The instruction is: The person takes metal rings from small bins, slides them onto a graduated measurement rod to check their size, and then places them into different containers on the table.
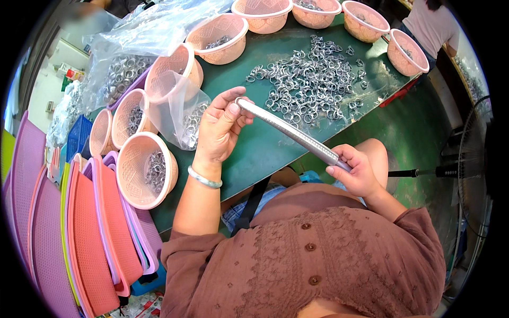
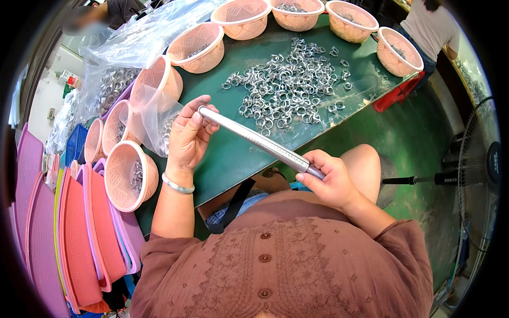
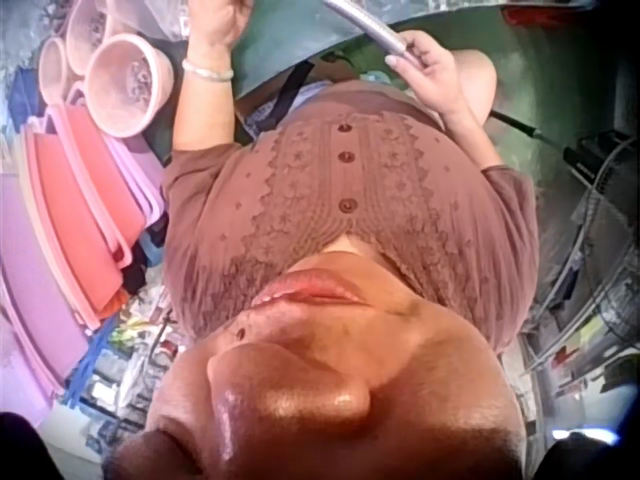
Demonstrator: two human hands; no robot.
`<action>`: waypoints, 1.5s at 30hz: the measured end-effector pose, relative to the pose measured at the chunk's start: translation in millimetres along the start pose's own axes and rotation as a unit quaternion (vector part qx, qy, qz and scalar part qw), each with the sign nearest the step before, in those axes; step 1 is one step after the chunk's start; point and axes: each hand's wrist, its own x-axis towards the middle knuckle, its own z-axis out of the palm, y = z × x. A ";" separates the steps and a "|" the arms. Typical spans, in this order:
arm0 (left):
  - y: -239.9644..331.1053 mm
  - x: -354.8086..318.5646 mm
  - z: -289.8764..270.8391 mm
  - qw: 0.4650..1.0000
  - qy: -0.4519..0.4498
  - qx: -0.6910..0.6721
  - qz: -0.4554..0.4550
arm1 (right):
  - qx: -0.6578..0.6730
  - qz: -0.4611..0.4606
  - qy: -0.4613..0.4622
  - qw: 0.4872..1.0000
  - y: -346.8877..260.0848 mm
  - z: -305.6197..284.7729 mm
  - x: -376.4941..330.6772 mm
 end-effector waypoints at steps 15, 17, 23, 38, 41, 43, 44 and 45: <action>-9.6 -7.7 7.0 0.996 -0.027 0.059 -0.061 | -0.080 -0.052 0.013 0.995 10.6 2.7 1.5; -9.7 -7.6 5.7 0.996 -0.031 0.062 -0.059 | -0.090 -0.064 0.024 0.994 10.7 3.4 2.0; -10.9 -7.1 4.1 0.995 -0.051 0.065 -0.054 | -0.134 -0.089 0.043 0.986 9.1 4.3 2.3; -0.7 -8.4 7.4 0.985 -0.085 0.148 -0.034 | -0.122 -0.077 0.035 0.989 13.1 9.3 -0.8; -0.7 -8.9 7.7 0.985 -0.085 0.149 -0.034 | -0.123 -0.065 0.035 0.990 11.9 9.4 -2.0; -1.4 -9.6 5.8 0.984 -0.088 0.151 -0.040 | -0.131 -0.068 0.039 0.988 14.1 9.3 -3.5; -1.6 -9.7 6.8 0.984 -0.087 0.152 -0.038 | -0.136 -0.069 0.040 0.988 14.5 9.1 -4.2; -1.7 -9.4 8.7 0.984 -0.085 0.153 -0.036 | -0.136 -0.072 0.042 0.987 13.3 9.0 -4.4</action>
